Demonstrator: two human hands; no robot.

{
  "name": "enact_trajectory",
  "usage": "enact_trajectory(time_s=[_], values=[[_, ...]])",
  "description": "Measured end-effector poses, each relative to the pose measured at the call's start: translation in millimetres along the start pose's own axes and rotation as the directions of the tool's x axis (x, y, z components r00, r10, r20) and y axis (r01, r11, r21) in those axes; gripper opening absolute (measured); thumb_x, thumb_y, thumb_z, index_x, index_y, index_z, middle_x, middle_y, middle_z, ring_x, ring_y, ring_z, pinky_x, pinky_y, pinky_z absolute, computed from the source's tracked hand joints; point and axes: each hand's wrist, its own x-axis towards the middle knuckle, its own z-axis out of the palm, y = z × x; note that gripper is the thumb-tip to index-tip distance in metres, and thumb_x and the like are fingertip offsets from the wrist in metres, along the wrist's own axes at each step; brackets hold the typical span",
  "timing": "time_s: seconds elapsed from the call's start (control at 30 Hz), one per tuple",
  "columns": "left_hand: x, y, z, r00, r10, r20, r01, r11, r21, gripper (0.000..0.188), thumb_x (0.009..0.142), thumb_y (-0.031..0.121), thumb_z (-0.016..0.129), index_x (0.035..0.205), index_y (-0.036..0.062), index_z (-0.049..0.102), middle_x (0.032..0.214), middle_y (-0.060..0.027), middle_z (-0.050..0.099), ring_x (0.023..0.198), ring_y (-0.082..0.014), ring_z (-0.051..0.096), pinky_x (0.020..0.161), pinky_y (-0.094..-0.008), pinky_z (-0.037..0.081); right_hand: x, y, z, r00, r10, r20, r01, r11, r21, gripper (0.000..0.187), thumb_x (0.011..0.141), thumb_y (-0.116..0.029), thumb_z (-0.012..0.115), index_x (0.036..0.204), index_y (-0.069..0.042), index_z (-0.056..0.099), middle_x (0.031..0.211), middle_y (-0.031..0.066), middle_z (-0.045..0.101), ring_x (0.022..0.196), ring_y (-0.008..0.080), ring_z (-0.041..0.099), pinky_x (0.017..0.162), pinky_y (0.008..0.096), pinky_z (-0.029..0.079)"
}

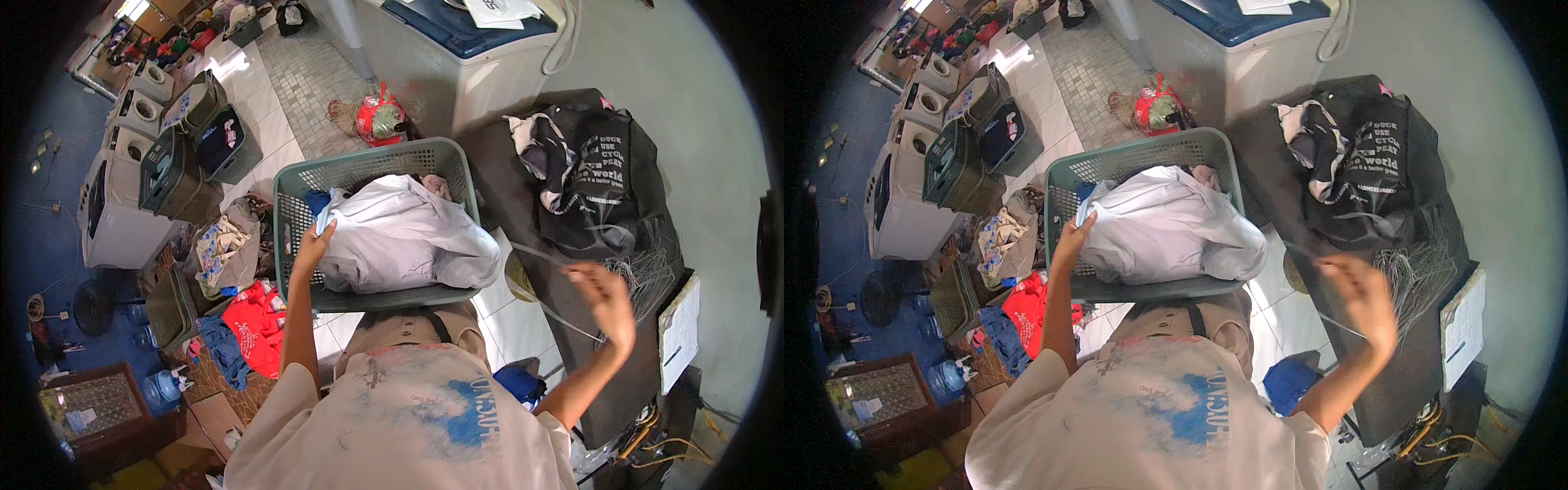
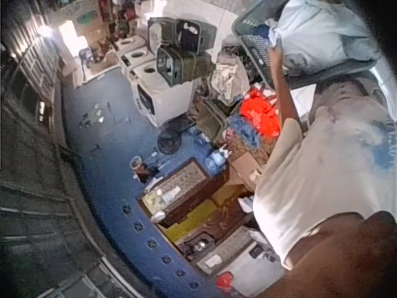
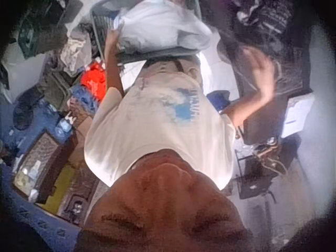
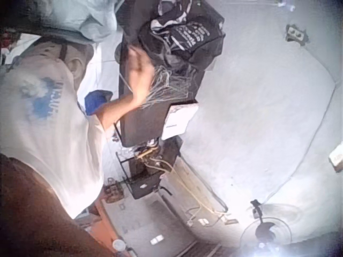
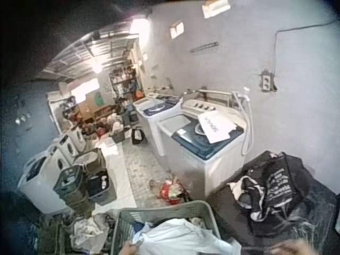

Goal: The person sorts laundry by picking up various garments from a basket, shaking them out, and placing them into different bags or piles. The person handles shirts, pants, and other clothing items, moving them between baskets and bags throughout the process.

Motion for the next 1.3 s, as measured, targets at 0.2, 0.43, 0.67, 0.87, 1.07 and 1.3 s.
enact_trajectory(time_s=[0.2,0.43,0.67,0.87,1.07,1.3], values=[[-17.0,28.1,-30.0,0.973,0.112,0.2,-0.121,0.992,0.033,0.037,0.091,0.031,0.053,0.108,-0.0016,0.054,0.093,-0.0011,0.059,0.084,-0.0097,0.05,0.077,-0.0248,0.041,65.8,-13.1,167.1,0.902,-0.284,0.323,0.258,0.958,0.124,0.019,0.085,-0.014,0.054,0.093,0.002,0.061,0.08,0.0207,0.062,0.074,0.032,0.062,0.069,0.0371,0.046],[-75.1,33.6,-23.7,0.899,0.179,0.4,-0.183,0.983,-0.029,0.035,0.091,0.03,0.053,0.112,0.003,0.055,0.09,0.0014,0.058,0.08,-0.0071,0.049,0.074,-0.0252,0.043,91.7,14.6,333.5,0.965,-0.14,0.22,0.158,0.985,-0.07,0.018,0.084,-0.01,0.055,0.092,0.004,0.06,0.075,0.0244,0.06,0.065,0.0326,0.06,0.06,0.0358,0.045],[-114.2,61.6,-14.0,0.737,0.021,0.676,-0.353,0.865,0.357,0.042,0.09,0.028,0.051,0.118,-0.0036,0.048,0.125,-0.0214,0.044,0.117,-0.0319,0.044,0.096,-0.0375,0.036,95.2,6.6,334.8,0.994,-0.075,0.085,0.027,0.884,0.466,0.021,0.088,-0.015,0.056,0.096,0.003,0.06,0.068,0.0028,0.053,0.059,0.0102,0.045,0.058,0.0262,0.04],[-44.1,67.7,-6.4,0.79,0.584,0.188,-0.464,0.368,0.806,0.047,0.084,0.044,0.053,0.102,0.0009,0.058,0.111,-0.0201,0.053,0.107,-0.0343,0.05,0.1,-0.0476,0.027,111.1,-2.2,315.4,0.919,-0.319,0.232,0.195,0.878,0.437,0.024,0.087,-0.018,0.057,0.097,0.003,0.062,0.074,0.0059,0.052,0.071,0.0132,0.049,0.069,0.0259,0.04],[24.7,29.1,-19.7,0.848,0.217,0.483,-0.402,0.858,0.319,0.043,0.083,0.04,0.061,0.081,-0.0026,0.062,0.066,-0.0113,0.059,0.059,-0.0185,0.052,0.056,-0.032,0.042,140.4,14.7,294.0,0.94,-0.318,0.127,0.216,0.837,0.502,0.025,0.085,-0.025,0.061,0.099,-0.004,0.065,0.084,0.0036,0.059,0.083,0.0129,0.052,0.077,0.0273,0.041],[34.5,10.3,-46.7,0.894,0.224,0.387,-0.252,0.968,0.021,0.028,0.09,0.025,0.056,0.082,-0.0018,0.062,0.067,0.0096,0.046,0.062,-0.0024,0.037,0.052,-0.0209,0.035,185.8,127.6,276.6,0.937,0.348,0.004,-0.257,0.683,0.684,0.025,0.09,-0.022,0.05,0.082,-0.002,0.063,0.065,-0.0006,0.053,0.057,0.0081,0.047,0.053,0.022,0.039]])
